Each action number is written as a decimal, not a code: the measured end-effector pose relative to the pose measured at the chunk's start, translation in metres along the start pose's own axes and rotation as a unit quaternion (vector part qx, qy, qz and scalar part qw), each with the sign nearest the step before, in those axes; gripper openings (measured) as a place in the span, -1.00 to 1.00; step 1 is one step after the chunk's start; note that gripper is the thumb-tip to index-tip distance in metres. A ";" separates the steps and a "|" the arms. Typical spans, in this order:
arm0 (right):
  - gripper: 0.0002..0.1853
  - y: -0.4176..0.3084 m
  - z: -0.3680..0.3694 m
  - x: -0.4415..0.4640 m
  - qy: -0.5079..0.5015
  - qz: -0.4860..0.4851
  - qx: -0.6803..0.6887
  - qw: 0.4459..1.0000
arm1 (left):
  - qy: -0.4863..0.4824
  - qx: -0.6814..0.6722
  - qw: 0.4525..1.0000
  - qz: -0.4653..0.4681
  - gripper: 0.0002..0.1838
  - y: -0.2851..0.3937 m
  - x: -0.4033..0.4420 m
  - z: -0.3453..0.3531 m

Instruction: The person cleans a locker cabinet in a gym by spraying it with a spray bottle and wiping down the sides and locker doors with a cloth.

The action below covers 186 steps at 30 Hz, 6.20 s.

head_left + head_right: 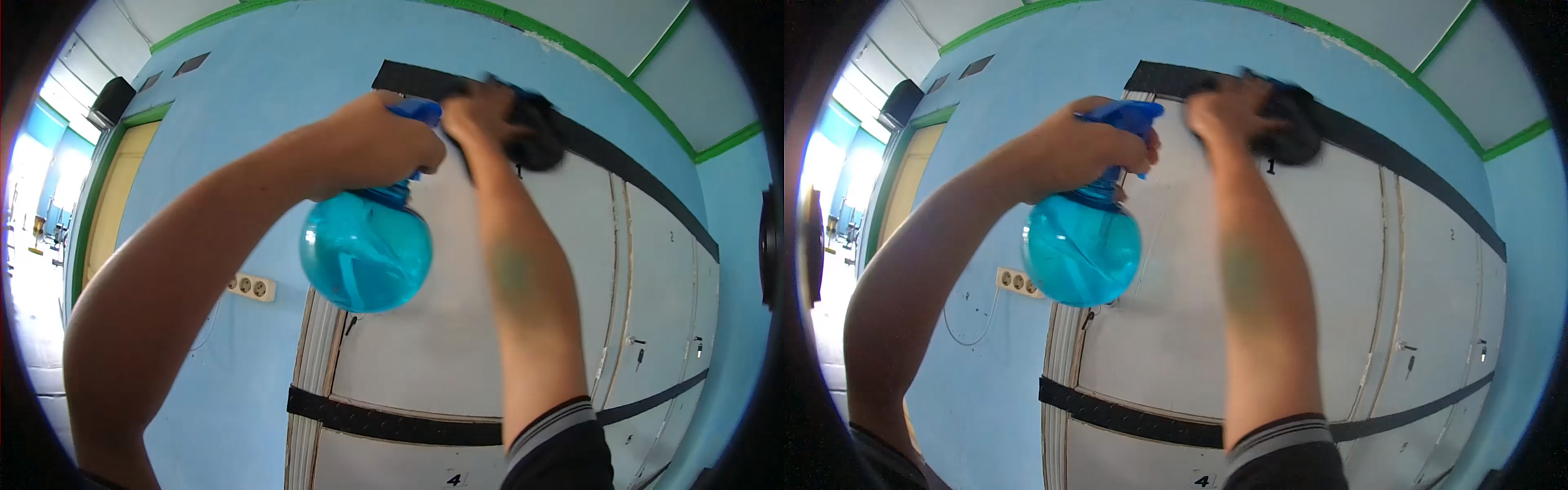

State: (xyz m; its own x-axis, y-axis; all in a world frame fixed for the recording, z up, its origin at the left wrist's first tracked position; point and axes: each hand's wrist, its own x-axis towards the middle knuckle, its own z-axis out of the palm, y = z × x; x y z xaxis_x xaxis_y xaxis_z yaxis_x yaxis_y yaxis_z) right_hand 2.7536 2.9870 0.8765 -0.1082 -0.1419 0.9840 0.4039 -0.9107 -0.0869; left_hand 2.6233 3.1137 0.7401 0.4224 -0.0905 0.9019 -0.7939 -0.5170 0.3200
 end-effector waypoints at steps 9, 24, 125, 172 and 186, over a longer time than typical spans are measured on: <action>-0.47 0.008 0.031 -0.035 0.063 -0.340 0.039 0.937 | -0.005 0.058 0.998 0.018 -0.75 -0.022 -0.034 -0.029; -0.27 -0.035 -0.021 -0.156 -0.133 -0.255 0.015 0.958 | -0.084 -0.048 0.995 -0.016 -0.61 -0.048 -0.100 -0.046; -0.52 0.222 -0.212 -0.677 -0.203 0.136 0.223 0.944 | -0.176 -0.049 0.895 -0.406 -0.54 -0.018 -0.521 0.157; -0.46 0.150 -0.214 -0.921 -0.053 0.545 0.094 0.831 | -0.445 -0.059 0.812 -0.372 -0.34 -0.125 -0.684 0.115; -0.53 0.206 -0.260 -1.005 -0.236 0.296 0.131 0.916 | -0.322 -0.113 0.849 -0.404 -0.39 -0.179 -0.819 0.212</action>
State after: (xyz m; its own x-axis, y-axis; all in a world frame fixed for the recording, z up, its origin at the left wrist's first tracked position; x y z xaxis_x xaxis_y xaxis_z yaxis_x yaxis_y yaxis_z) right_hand 2.7093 2.8409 -0.1710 0.5794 -0.3406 0.7404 0.4764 -0.5956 -0.6468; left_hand 2.5121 3.0998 -0.1168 0.9627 -0.2677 0.0393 -0.1637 -0.4607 0.8723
